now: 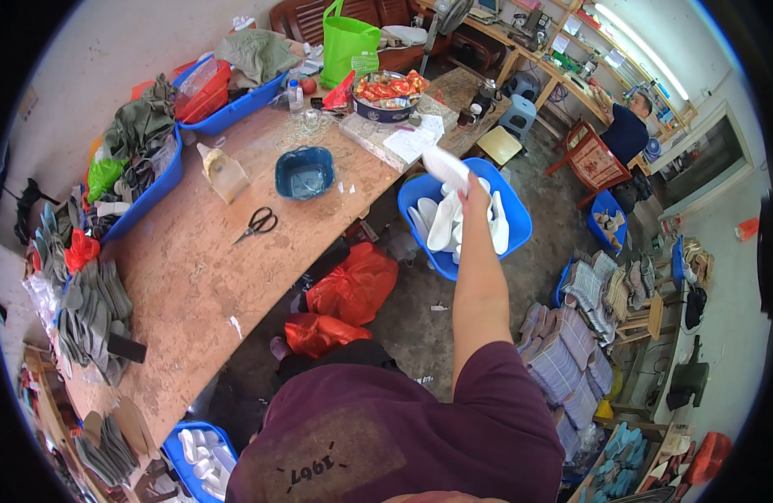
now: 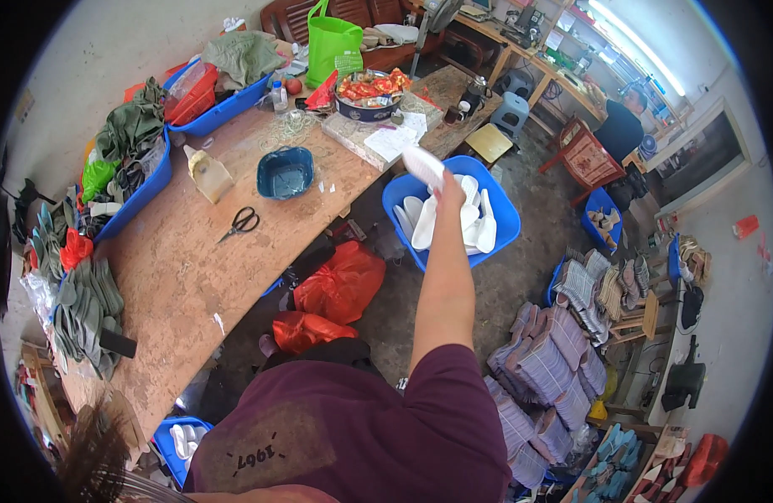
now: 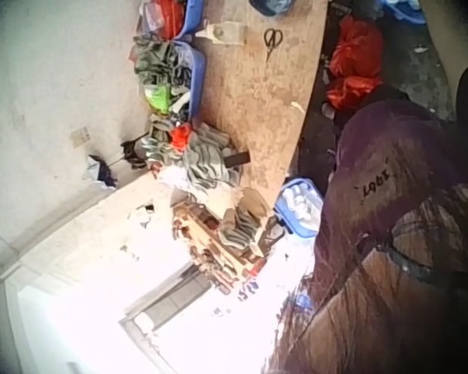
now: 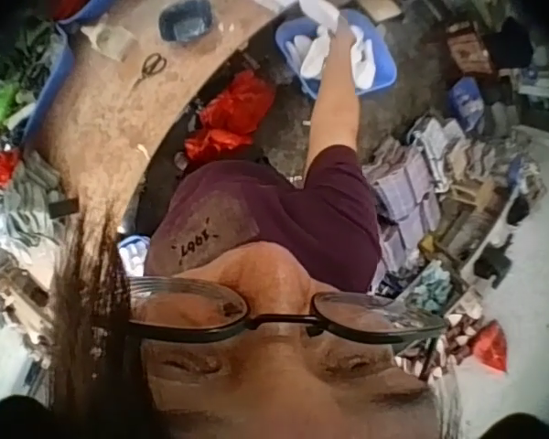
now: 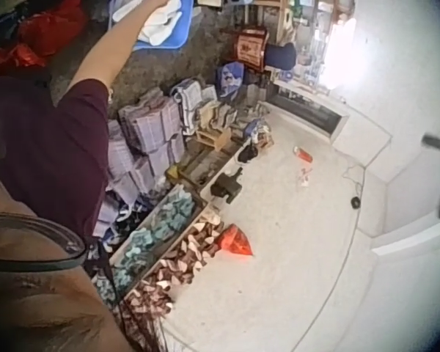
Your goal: Organizes and sorts shoe soles and insoles into plastic bags and bins.
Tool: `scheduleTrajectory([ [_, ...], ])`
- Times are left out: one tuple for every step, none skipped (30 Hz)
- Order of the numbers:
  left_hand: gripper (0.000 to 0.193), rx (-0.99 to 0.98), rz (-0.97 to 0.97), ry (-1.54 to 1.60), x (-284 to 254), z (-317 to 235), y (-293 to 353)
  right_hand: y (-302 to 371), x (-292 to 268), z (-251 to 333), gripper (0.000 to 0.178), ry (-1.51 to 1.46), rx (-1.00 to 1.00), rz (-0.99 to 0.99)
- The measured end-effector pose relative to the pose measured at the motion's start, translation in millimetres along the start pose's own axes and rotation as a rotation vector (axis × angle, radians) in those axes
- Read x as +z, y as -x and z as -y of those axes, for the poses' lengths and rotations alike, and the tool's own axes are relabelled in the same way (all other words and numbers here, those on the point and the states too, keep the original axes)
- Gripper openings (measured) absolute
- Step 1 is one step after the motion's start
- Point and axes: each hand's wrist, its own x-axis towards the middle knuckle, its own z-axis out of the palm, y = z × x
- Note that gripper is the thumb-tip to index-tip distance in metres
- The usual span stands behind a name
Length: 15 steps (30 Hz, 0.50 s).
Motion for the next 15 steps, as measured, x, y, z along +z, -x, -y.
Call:
scheduleTrajectory([
  [0.020, 0.007, -0.007, 0.003, -1, -1, 8, -14, 6, 13, 0.036, 0.012, -0.091, 0.043],
  [0.020, -0.004, -0.012, 0.010, 0, -1, 23, -18, 23, 27, 0.034, 0.028, -0.139, 0.040],
  [0.020, -0.016, -0.017, 0.015, 0, -2, 38, -20, 39, 40, 0.027, 0.060, -0.209, -0.075],
  [0.019, -0.024, -0.038, 0.037, 7, -9, 33, -27, 58, 54, 0.021, 0.016, -0.250, -0.039],
  [0.019, -0.018, -0.038, 0.033, 6, -16, -2, -41, 61, 68, 0.021, 0.035, -0.357, -0.078],
  [0.018, -0.057, -0.028, 0.050, -25, -92, -6, -53, 53, 83, 0.020, 0.214, -0.396, -0.097],
  [0.017, -0.004, -0.052, 0.117, -32, -98, -6, -73, 48, 95, 0.023, 0.207, -0.371, -0.006],
  [0.018, -0.055, -0.047, 0.161, -37, -106, 5, -63, 62, 78, 0.027, 0.123, -0.449, -0.077],
  [0.019, -0.084, -0.036, 0.204, -41, -112, 11, -63, 51, 65, 0.029, 0.217, -0.481, -0.150],
  [0.019, -0.113, -0.024, 0.195, -42, -119, 17, -63, 35, 56, 0.031, 0.312, -0.513, -0.222],
  [0.019, -0.127, -0.028, 0.209, -41, -120, 18, -80, -8, 47, 0.029, 0.557, -0.614, -0.272],
  [0.019, -0.105, -0.019, 0.237, -34, -125, 5, -104, -65, 46, 0.028, 0.802, -0.737, -0.350],
  [0.024, -0.163, 0.010, 0.155, -29, -124, 18, -100, -100, 10, 0.034, 1.113, -0.534, -0.376],
  [0.024, -0.153, 0.021, 0.171, -23, -124, 13, -95, -162, -18, 0.040, 1.423, -0.550, -0.396],
  [0.029, -0.421, -0.042, 0.316, -25, -110, 41, -52, -180, -84, 0.043, 1.219, -0.201, -0.393],
])
